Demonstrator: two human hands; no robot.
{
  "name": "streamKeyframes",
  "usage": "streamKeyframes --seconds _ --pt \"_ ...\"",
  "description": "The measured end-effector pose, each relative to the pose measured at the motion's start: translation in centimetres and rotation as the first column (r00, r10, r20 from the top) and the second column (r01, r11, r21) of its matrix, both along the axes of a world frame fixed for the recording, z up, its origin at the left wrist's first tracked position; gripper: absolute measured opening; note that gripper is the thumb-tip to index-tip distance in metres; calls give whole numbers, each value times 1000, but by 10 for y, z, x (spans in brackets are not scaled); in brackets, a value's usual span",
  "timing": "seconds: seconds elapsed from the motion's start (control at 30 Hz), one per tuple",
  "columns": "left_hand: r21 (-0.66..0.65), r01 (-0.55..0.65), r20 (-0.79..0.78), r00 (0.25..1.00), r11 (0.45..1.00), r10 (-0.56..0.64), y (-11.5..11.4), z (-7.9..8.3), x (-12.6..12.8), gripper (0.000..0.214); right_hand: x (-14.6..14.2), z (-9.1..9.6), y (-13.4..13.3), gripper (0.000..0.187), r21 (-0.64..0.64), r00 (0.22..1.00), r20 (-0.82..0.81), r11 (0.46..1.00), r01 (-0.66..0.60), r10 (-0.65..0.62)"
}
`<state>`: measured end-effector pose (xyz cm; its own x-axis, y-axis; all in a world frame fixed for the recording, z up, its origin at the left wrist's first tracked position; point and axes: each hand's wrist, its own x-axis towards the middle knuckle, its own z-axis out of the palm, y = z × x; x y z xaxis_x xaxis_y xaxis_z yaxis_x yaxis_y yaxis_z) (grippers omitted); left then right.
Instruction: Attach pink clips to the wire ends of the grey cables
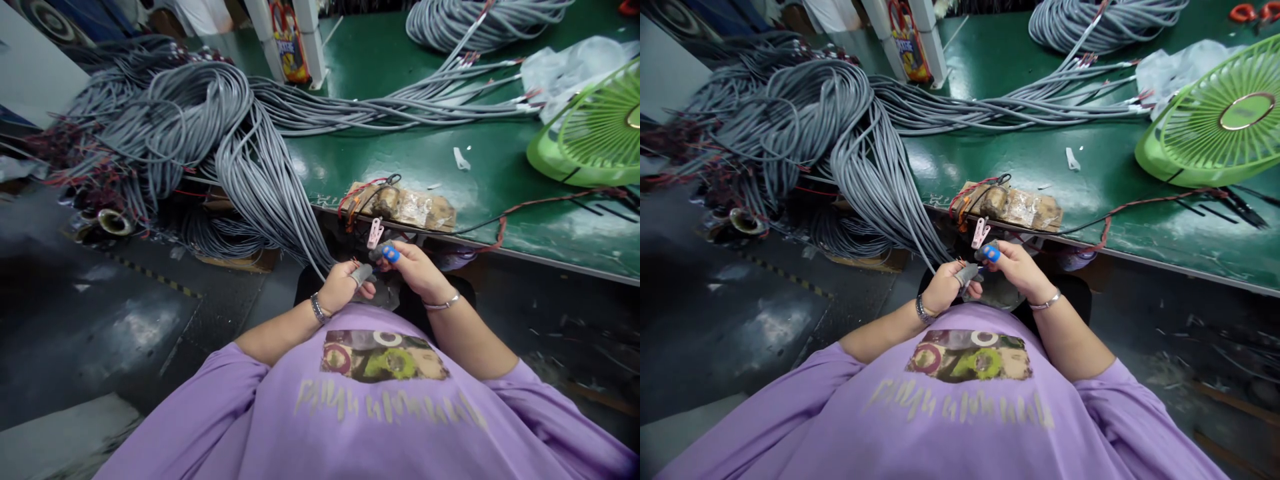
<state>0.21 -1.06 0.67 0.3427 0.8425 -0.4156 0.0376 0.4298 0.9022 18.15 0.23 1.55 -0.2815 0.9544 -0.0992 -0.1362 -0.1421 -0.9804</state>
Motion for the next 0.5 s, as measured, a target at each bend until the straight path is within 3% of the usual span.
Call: streamKeyframes --seconds 0.1,0.2,0.3,0.5 --pt "-51 -109 78 991 993 113 0 1 4 45 -2 -6 -4 41 -52 999 -37 999 10 -12" --pt "-50 -97 120 988 994 103 1 1 6 50 -11 -13 -9 36 -47 993 -52 993 106 -109" --pt "-38 -4 136 991 999 9 3 4 3 52 -17 -18 -10 33 -61 983 -81 986 158 -163" --pt "-66 261 111 961 963 -253 5 12 -8 47 -17 -19 -6 31 -121 989 -149 993 -10 -8"
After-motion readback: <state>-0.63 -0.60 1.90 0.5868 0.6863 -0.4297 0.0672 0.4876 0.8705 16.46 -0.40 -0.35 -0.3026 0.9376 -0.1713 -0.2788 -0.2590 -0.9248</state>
